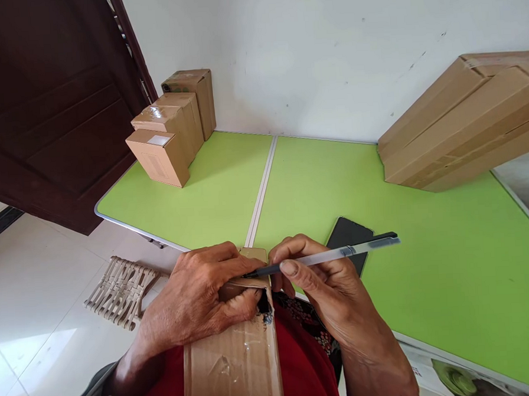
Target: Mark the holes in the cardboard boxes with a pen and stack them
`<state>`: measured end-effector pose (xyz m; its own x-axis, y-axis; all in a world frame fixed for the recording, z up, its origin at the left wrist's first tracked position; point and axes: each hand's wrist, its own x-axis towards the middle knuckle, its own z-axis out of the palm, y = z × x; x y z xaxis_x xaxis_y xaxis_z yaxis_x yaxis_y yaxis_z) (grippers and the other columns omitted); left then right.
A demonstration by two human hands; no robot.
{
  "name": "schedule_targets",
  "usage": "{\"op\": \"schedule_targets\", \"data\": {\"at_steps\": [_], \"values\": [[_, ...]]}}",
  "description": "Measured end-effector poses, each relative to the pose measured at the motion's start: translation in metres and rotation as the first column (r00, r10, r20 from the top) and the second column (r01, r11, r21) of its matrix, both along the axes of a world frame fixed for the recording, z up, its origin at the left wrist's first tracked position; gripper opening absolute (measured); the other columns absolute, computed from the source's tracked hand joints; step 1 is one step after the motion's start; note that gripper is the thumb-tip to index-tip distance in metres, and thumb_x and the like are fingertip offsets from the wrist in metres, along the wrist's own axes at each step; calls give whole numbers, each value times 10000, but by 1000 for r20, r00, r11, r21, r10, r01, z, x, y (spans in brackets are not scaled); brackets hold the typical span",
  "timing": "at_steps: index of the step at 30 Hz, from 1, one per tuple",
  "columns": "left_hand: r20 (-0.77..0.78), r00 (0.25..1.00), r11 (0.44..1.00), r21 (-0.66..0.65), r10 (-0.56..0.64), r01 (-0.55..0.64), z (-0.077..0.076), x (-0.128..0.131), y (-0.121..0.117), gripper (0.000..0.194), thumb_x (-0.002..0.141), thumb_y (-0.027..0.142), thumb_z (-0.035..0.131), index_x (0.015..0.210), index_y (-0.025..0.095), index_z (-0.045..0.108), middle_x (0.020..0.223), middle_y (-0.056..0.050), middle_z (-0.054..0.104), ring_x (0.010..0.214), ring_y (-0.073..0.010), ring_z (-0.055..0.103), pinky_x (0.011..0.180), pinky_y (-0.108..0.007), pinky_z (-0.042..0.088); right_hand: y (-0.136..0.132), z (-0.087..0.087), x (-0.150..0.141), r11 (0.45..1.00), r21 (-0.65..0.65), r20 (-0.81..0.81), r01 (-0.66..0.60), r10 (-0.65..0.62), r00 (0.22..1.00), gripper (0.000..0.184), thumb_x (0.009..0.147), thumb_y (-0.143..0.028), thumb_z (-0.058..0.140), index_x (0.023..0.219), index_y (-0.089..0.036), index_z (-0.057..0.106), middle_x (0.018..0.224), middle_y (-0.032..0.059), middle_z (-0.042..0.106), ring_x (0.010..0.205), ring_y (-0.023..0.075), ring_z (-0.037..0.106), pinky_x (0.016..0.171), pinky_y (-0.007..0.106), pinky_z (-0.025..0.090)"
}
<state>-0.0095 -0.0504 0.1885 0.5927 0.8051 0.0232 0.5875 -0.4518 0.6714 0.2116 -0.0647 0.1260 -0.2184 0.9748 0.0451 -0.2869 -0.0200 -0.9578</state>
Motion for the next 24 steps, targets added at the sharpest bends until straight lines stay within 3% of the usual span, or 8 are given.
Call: {"op": "schedule_targets", "data": {"at_steps": [4,10,24], "values": [[-1,1000,1000,6,14,-14,0,1,1,394,882,84,629,1169,294,799,951,25,708,781,-132,633,737,-260,432,-3,-1,1,1000,-7,105,-16,16,994,189,1022,-450,762,1006,-262,768,731,-30,654,646,107,535,572,238,363],[-28,999,999,0,39,-39,1,2,1,387,853,100,630,1142,281,815,946,16,717,794,-146,654,733,-270,437,-7,-7,4,999,15,21,46,-47,999,161,1053,-427,721,1033,-278,781,772,-29,719,702,127,662,660,227,517],[-35,999,999,0,38,-38,2,2,2,365,886,141,624,1178,262,807,983,8,730,804,-144,662,731,-275,453,-16,-4,5,975,23,-62,219,-217,974,154,1025,-402,758,988,-271,829,771,7,740,676,137,693,604,219,546]]}}
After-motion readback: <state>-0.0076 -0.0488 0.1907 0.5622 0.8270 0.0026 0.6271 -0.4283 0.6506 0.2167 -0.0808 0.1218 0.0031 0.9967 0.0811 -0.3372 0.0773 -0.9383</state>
